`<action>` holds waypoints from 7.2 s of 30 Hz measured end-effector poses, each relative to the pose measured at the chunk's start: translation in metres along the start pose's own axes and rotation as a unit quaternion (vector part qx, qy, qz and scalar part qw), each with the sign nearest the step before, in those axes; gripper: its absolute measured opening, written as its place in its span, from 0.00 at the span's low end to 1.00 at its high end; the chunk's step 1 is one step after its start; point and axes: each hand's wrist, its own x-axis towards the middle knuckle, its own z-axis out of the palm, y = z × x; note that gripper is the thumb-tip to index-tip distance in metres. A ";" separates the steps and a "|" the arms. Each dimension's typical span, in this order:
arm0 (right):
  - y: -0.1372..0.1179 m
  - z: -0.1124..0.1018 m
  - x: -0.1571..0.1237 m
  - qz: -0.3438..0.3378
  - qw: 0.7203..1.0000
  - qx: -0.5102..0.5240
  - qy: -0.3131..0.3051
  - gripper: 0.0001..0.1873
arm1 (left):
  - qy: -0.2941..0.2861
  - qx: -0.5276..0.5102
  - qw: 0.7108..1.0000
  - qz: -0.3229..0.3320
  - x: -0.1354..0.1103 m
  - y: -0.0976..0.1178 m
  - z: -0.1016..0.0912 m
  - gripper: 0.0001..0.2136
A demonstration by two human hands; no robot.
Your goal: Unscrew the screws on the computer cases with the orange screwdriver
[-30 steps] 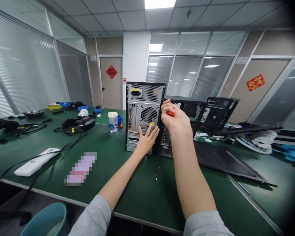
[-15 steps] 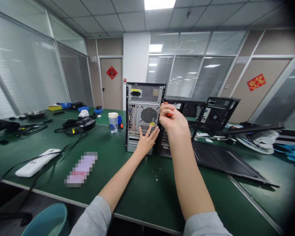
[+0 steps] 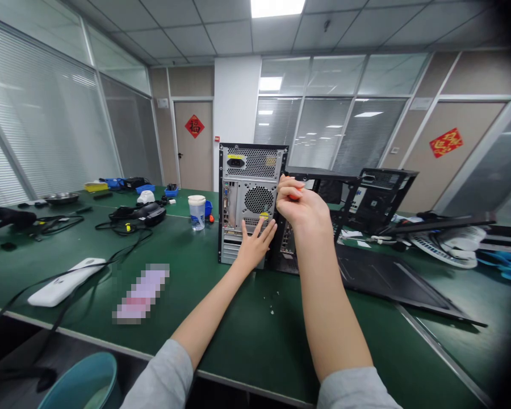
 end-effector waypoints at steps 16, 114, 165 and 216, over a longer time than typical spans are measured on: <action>-0.003 0.002 -0.001 0.014 0.999 0.026 0.026 0.19 | -0.007 -0.001 1.000 0.004 0.000 0.000 -0.002 0.34; 0.022 -0.002 0.016 -0.058 0.996 -0.067 0.015 0.16 | 0.066 0.042 0.988 0.131 0.017 -0.025 0.000 0.16; 0.022 -0.008 0.011 -0.022 0.999 -0.045 0.014 0.15 | 0.099 -0.002 0.989 0.107 0.013 -0.022 0.006 0.17; 0.016 -0.001 0.018 -0.030 0.999 -0.026 -0.013 0.15 | 0.101 0.019 0.990 0.101 0.013 -0.020 0.002 0.15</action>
